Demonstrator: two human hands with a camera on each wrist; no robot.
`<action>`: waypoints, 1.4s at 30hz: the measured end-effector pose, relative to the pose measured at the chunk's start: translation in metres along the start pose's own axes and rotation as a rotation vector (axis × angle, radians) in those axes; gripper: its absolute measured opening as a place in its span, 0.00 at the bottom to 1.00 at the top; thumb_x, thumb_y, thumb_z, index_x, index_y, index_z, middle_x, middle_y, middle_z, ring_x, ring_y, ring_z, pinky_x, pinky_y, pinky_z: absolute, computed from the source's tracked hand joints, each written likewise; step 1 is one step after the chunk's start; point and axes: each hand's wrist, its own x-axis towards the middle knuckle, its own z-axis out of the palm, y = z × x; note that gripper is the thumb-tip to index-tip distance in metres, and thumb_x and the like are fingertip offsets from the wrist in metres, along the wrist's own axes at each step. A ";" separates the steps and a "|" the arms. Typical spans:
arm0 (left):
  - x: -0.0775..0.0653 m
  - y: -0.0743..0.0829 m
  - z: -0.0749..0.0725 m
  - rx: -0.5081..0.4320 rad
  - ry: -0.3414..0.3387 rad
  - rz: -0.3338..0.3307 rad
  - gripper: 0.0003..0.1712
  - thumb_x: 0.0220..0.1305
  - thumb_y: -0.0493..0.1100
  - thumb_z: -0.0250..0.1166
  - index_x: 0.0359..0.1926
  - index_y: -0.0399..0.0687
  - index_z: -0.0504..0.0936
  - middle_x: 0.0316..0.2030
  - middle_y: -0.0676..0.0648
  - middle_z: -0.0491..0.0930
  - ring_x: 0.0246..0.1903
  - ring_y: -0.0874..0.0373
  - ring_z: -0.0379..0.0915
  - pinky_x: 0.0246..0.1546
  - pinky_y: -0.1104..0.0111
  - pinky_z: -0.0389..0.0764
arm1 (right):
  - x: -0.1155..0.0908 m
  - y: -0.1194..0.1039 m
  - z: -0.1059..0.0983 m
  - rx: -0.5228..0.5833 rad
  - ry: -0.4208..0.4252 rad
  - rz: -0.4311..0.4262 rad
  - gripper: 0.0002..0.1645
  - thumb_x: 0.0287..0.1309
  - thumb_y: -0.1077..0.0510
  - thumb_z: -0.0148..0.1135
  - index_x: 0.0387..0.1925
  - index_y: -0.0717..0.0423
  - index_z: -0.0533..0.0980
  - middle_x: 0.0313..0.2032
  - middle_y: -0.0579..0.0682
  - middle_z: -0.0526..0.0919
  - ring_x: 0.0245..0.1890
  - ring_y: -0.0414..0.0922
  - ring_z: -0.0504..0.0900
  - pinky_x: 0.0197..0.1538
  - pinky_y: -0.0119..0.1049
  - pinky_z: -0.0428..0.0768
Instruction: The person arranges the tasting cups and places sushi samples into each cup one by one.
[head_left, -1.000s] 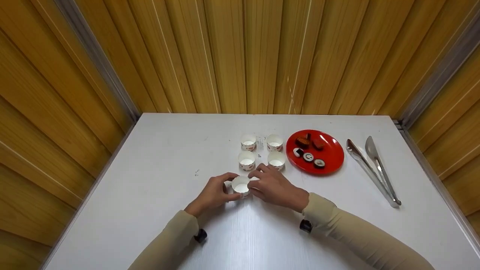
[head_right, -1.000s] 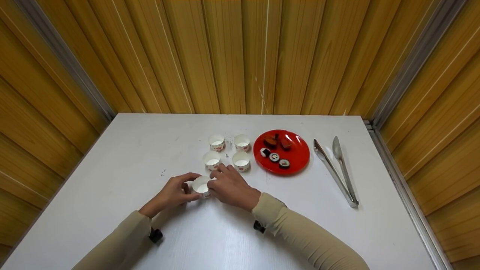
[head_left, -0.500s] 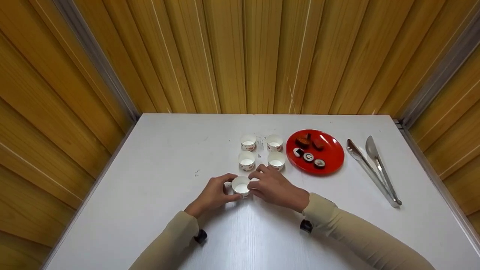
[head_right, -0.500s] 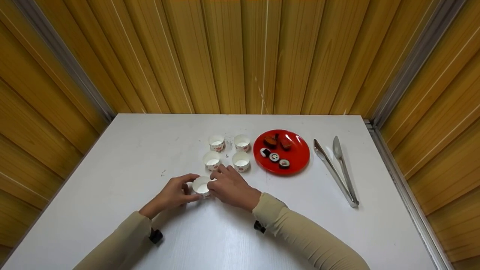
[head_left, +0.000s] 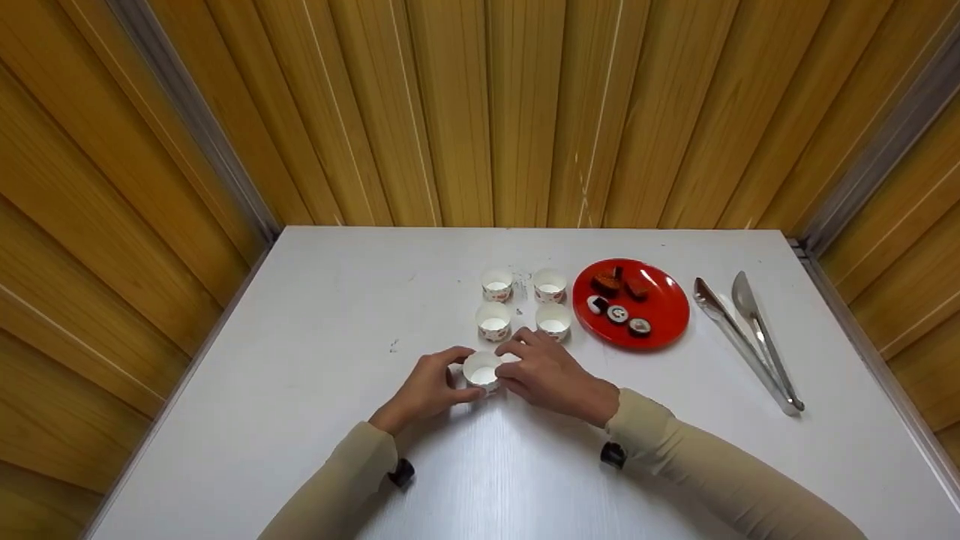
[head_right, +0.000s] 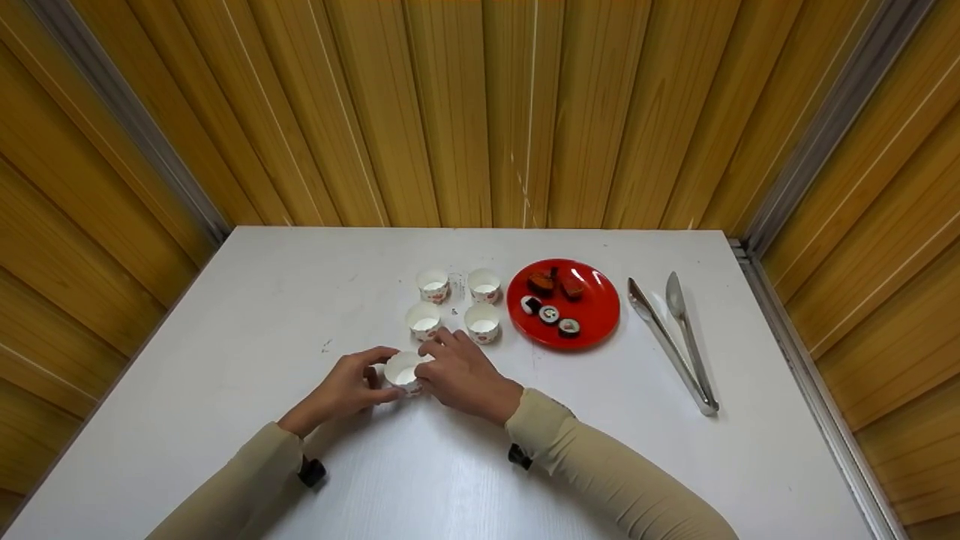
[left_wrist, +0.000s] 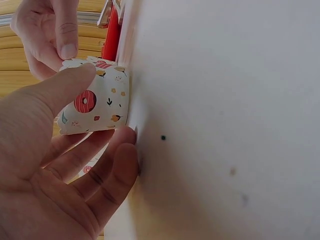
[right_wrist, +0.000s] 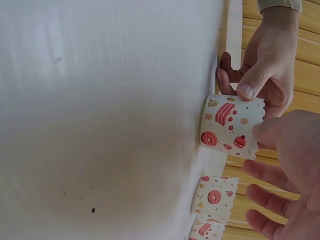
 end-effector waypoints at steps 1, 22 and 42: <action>0.000 0.000 0.000 0.004 0.000 0.001 0.33 0.58 0.51 0.79 0.62 0.46 0.80 0.53 0.48 0.84 0.32 0.57 0.74 0.33 0.68 0.74 | 0.000 0.000 0.001 -0.001 0.006 -0.001 0.04 0.63 0.57 0.70 0.35 0.43 0.88 0.47 0.49 0.86 0.48 0.49 0.77 0.45 0.47 0.75; 0.002 0.002 0.002 -0.006 0.019 0.028 0.34 0.57 0.55 0.79 0.62 0.51 0.80 0.54 0.56 0.84 0.38 0.61 0.73 0.36 0.69 0.74 | -0.003 0.000 0.005 0.000 0.059 -0.002 0.05 0.59 0.57 0.71 0.32 0.41 0.88 0.46 0.48 0.86 0.46 0.49 0.77 0.44 0.46 0.76; 0.003 0.003 0.001 -0.001 0.018 0.062 0.32 0.58 0.53 0.79 0.61 0.51 0.80 0.54 0.52 0.83 0.32 0.61 0.72 0.33 0.70 0.74 | -0.001 -0.003 0.007 0.007 0.048 0.007 0.04 0.59 0.54 0.74 0.36 0.40 0.88 0.50 0.47 0.85 0.49 0.48 0.77 0.45 0.45 0.76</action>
